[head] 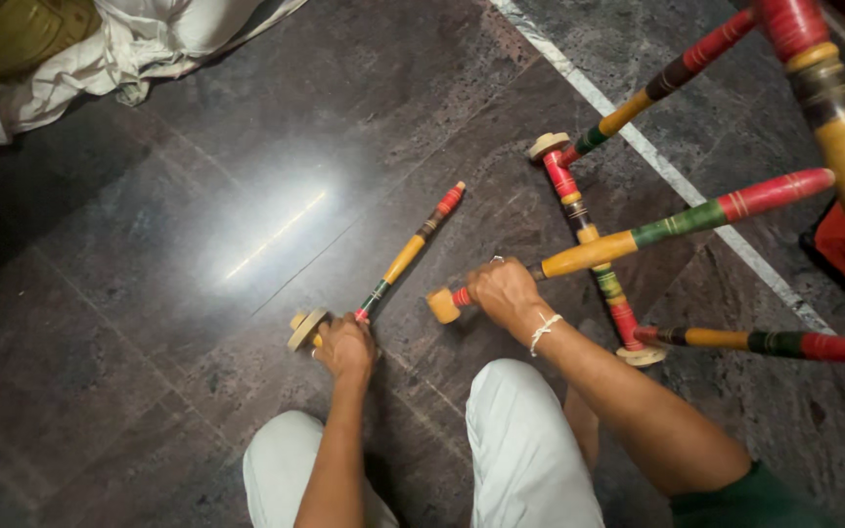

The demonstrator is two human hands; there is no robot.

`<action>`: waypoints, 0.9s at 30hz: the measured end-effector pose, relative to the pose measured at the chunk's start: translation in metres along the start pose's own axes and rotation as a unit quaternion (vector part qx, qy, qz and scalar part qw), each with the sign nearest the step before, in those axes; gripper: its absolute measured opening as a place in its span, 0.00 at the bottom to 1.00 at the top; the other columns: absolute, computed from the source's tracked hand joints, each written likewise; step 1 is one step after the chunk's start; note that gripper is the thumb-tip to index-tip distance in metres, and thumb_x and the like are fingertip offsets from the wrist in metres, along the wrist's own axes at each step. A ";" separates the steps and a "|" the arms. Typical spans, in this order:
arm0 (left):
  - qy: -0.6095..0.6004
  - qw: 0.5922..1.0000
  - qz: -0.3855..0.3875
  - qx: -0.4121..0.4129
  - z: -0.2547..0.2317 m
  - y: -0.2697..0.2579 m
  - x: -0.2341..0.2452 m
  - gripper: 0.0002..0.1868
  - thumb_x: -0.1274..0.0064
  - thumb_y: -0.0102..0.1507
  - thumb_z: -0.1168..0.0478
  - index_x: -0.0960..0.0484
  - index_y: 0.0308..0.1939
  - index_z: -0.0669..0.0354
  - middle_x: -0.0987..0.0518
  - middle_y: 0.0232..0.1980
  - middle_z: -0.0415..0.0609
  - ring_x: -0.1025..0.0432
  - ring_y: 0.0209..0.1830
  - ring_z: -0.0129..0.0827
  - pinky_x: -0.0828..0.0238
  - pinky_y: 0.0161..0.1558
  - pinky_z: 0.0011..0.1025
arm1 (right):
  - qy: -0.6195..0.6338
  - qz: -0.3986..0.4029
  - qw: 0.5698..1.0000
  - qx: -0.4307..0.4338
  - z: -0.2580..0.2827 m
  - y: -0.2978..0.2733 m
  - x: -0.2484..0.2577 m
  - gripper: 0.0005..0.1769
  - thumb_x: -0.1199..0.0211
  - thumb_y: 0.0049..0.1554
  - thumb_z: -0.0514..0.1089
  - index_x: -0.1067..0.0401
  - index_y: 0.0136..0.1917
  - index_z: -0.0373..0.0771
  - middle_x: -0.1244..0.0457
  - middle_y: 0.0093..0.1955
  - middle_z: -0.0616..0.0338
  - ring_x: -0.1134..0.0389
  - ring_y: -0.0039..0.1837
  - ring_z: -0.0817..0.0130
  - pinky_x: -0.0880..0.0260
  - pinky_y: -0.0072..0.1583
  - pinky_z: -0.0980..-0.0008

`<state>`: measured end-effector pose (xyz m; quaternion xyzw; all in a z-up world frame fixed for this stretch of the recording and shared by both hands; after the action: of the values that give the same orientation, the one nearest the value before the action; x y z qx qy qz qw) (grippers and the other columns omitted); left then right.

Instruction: The person disassembles a small, colorful wooden frame structure by removing its components one by one. They then use a flat wooden tool to scrape or smooth the surfaces of the individual pieces before reassembling the frame back together.

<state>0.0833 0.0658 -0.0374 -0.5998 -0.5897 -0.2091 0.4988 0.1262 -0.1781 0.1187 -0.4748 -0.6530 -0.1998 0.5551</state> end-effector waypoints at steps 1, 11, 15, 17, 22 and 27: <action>-0.007 1.000 0.003 0.004 0.000 0.000 0.001 0.14 0.50 0.66 0.49 0.17 0.46 0.51 0.19 0.52 0.47 0.33 0.61 0.47 0.34 0.51 0.63 | 0.000 -0.001 1.000 0.002 0.001 0.000 -0.001 0.03 0.37 0.50 0.43 0.23 0.38 0.47 0.29 0.38 0.59 0.26 0.42 0.63 0.27 0.42 0.64; -0.055 0.994 -0.038 -0.083 -0.061 -0.045 0.043 0.28 0.46 0.56 0.62 0.26 0.62 0.58 0.26 0.61 0.55 0.37 0.70 0.50 0.45 0.69 0.57 | -0.001 -0.022 1.000 0.003 0.005 0.002 0.001 0.04 0.37 0.51 0.44 0.24 0.36 0.46 0.30 0.36 0.59 0.27 0.40 0.63 0.28 0.40 0.63; -0.120 0.956 -0.026 -0.267 -0.146 -0.069 0.066 0.40 0.41 0.53 0.59 0.33 0.69 0.66 0.32 0.69 0.63 0.49 0.76 0.58 0.57 0.68 0.66 | -0.020 -0.015 1.000 0.002 0.004 0.001 0.002 0.03 0.38 0.51 0.43 0.24 0.36 0.47 0.30 0.37 0.60 0.27 0.41 0.65 0.28 0.42 0.64; -0.123 0.953 0.029 -0.276 -0.172 -0.069 0.066 0.39 0.38 0.54 0.56 0.33 0.68 0.61 0.32 0.68 0.59 0.50 0.76 0.57 0.59 0.67 0.68 | -0.042 -0.046 0.998 -0.006 0.003 0.000 0.009 0.04 0.38 0.51 0.44 0.23 0.37 0.47 0.29 0.37 0.61 0.26 0.42 0.66 0.29 0.42 0.65; -0.050 0.955 0.038 -0.289 -0.201 -0.064 0.059 0.24 0.39 0.63 0.51 0.23 0.60 0.51 0.23 0.60 0.48 0.44 0.77 0.51 0.59 0.71 0.72 | -0.013 -0.011 1.000 -0.010 0.002 -0.001 0.025 0.07 0.38 0.53 0.48 0.23 0.41 0.45 0.29 0.39 0.60 0.27 0.44 0.64 0.31 0.47 0.61; -0.078 0.949 -0.013 -0.305 -0.194 -0.066 0.055 0.26 0.38 0.59 0.52 0.22 0.59 0.57 0.22 0.60 0.53 0.41 0.72 0.53 0.57 0.68 0.70 | 0.021 -0.135 0.989 -0.058 -0.018 -0.038 0.128 0.04 0.37 0.49 0.45 0.25 0.39 0.45 0.31 0.37 0.61 0.28 0.44 0.63 0.33 0.53 0.54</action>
<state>0.0999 -0.0841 0.1126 -0.7298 -0.5428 -0.3383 0.2417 0.1123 -0.1590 0.2517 -0.4097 -0.6867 -0.3201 0.5081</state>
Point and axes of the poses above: each hand's wrist, its own y-axis towards the middle knuckle, its own x-axis out of the back of the hand, z = x × y, the point moved 8 cm from there along y, towards the middle knuckle
